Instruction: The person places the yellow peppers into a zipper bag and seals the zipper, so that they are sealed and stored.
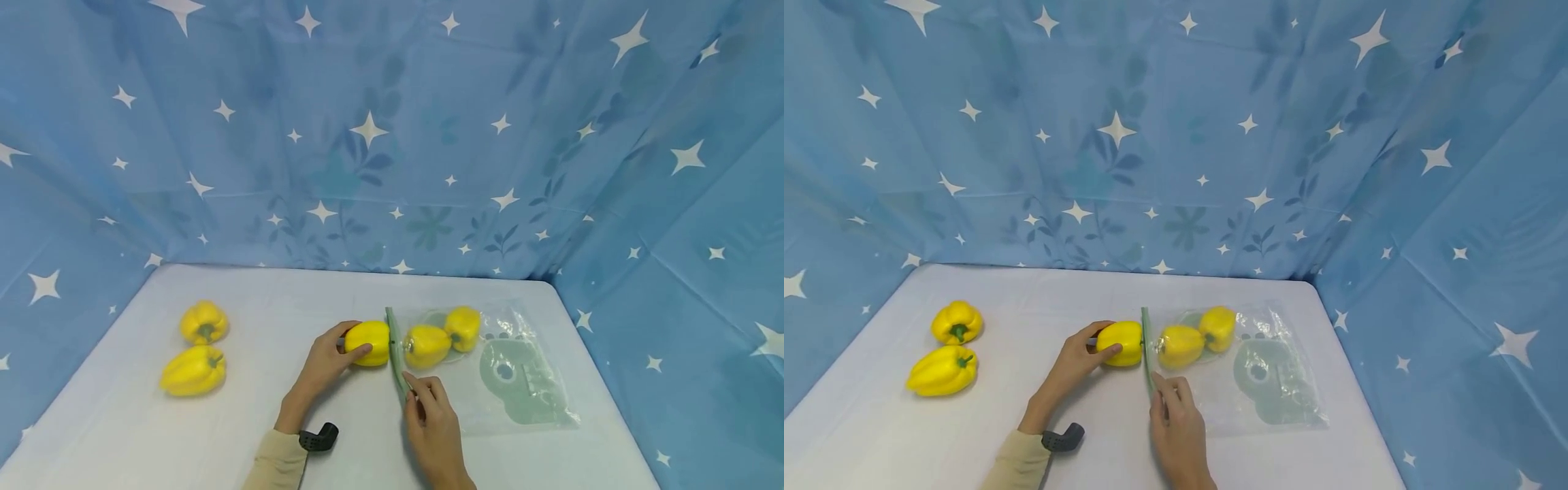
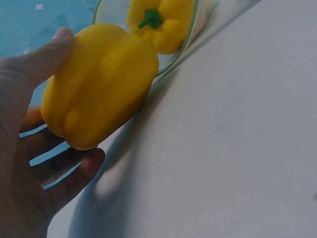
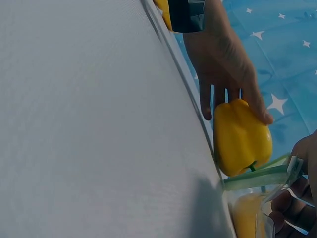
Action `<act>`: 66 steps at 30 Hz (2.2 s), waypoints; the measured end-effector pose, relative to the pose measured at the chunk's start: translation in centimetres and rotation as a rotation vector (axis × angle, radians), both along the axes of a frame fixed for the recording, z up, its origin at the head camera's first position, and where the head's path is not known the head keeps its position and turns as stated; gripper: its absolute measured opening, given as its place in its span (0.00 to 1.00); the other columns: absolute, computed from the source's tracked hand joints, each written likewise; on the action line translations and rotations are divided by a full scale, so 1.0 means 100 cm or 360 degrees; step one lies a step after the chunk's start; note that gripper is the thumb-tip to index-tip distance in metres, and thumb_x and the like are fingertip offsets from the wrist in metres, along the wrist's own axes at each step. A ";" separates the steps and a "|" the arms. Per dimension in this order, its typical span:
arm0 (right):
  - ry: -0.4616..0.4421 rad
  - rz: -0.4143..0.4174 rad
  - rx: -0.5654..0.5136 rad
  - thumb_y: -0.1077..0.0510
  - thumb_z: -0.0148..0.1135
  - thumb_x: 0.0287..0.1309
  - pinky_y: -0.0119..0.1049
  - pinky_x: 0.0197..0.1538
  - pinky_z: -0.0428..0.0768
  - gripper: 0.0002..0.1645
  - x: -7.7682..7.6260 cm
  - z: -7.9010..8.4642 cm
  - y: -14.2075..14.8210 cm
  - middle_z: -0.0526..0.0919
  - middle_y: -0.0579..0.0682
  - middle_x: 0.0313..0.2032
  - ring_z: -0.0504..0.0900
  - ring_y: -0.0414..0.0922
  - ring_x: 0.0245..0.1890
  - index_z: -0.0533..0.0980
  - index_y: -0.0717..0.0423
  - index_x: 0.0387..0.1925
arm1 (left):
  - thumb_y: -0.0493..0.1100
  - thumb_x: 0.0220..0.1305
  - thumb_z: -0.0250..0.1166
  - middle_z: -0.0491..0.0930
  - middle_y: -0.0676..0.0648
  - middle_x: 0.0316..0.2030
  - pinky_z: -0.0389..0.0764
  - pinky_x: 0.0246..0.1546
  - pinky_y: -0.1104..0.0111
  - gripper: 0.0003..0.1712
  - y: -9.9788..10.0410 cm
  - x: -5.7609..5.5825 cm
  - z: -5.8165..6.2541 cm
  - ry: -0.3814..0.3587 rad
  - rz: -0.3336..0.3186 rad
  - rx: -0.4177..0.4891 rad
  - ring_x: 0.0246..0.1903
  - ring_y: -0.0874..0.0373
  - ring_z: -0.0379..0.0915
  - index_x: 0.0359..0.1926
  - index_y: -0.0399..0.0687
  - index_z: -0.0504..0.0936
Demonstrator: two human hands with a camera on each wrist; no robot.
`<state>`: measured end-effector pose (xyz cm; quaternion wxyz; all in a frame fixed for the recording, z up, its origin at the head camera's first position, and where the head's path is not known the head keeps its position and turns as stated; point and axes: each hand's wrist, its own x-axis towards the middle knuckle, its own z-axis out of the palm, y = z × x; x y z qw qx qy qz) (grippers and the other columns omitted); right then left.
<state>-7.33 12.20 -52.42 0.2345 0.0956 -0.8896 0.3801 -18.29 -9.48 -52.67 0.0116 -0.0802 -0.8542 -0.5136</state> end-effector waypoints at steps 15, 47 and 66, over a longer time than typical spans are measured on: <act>0.0003 0.0009 0.0034 0.71 0.69 0.60 0.20 0.27 0.72 0.23 -0.003 0.001 0.001 0.79 0.45 0.38 0.67 0.27 0.27 0.84 0.54 0.56 | 0.57 0.65 0.74 0.81 0.46 0.56 0.78 0.41 0.71 0.33 0.024 0.002 -0.003 0.0088 -0.0094 -0.0039 0.44 0.59 0.71 0.68 0.54 0.79; 0.0117 -0.0008 0.0088 0.72 0.69 0.58 0.24 0.35 0.77 0.24 -0.002 0.000 0.003 0.80 0.43 0.40 0.74 0.31 0.33 0.85 0.53 0.56 | 0.30 0.63 0.73 0.74 0.38 0.66 0.87 0.55 0.64 0.38 0.034 0.007 -0.011 0.0214 -0.0527 0.0417 0.64 0.39 0.74 0.72 0.44 0.72; 0.0332 -0.0127 0.0037 0.73 0.69 0.54 0.76 0.64 0.65 0.11 -0.013 0.002 0.011 0.81 0.64 0.62 0.76 0.67 0.65 0.80 0.59 0.38 | 0.33 0.56 0.79 0.74 0.39 0.59 0.88 0.45 0.69 0.41 0.051 0.005 -0.013 0.0211 -0.0527 0.0412 0.56 0.46 0.74 0.69 0.46 0.72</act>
